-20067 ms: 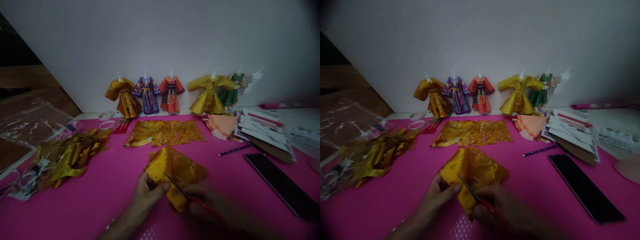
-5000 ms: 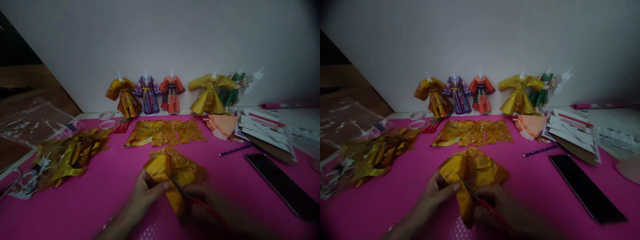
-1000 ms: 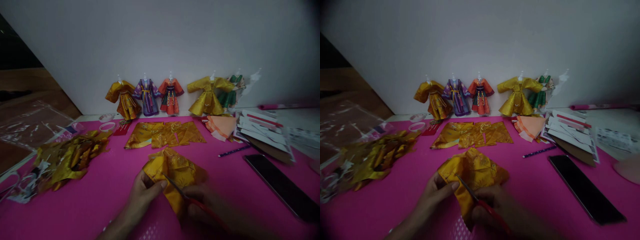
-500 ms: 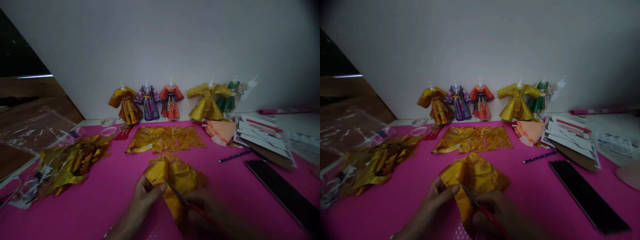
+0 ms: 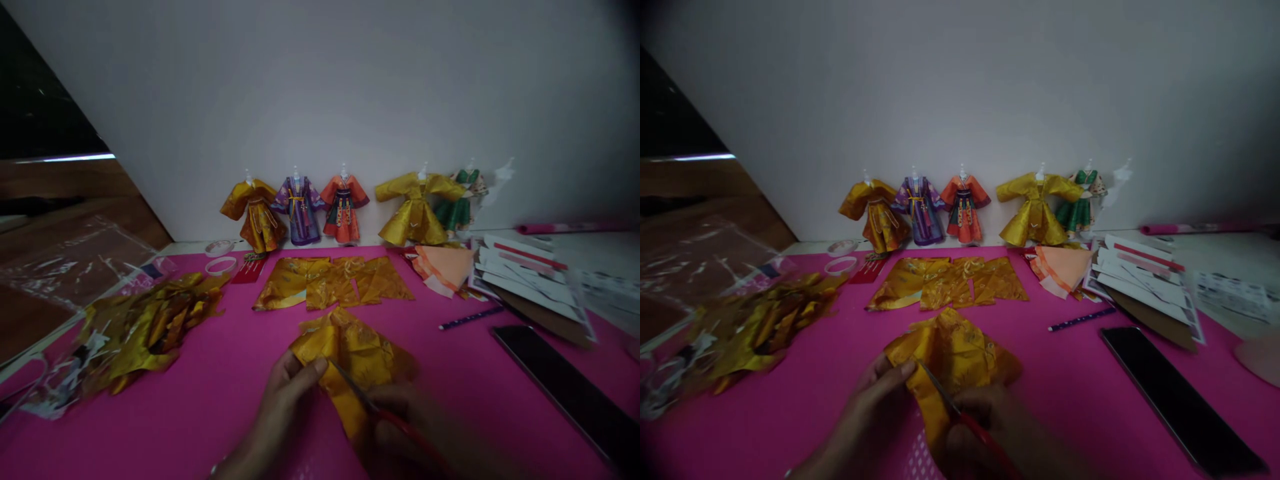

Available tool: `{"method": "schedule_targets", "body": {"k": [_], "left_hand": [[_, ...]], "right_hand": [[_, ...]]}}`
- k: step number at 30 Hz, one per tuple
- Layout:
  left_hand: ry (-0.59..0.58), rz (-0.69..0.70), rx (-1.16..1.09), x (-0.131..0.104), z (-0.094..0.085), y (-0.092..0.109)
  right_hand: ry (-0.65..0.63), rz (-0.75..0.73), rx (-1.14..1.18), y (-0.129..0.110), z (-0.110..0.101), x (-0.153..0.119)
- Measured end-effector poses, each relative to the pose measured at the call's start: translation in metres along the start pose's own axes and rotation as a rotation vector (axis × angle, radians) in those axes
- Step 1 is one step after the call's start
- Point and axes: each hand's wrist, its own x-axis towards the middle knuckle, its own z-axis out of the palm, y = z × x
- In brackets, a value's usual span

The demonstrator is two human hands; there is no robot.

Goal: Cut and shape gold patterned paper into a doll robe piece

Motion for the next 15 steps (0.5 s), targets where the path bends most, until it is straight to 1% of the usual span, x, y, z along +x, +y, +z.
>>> {"method": "schedule_targets", "body": {"k": [4,10,15], "left_hand": [[0.011,0.012,0.013,0.0009,-0.0003,-0.0016],[0.008,-0.034,0.033,-0.0008,-0.0017,-0.0010],[-0.003,-0.034,0.014,-0.0033,0.0023,0.0024]], "right_hand": [[-0.016,0.049,0.010,-0.0001,-0.0008,0.0012],[-0.006,0.036,-0.044,0.0033,-0.0015,-0.0011],[-0.025,0.004,-0.063,-0.0013,-0.0015,-0.0007]]}}
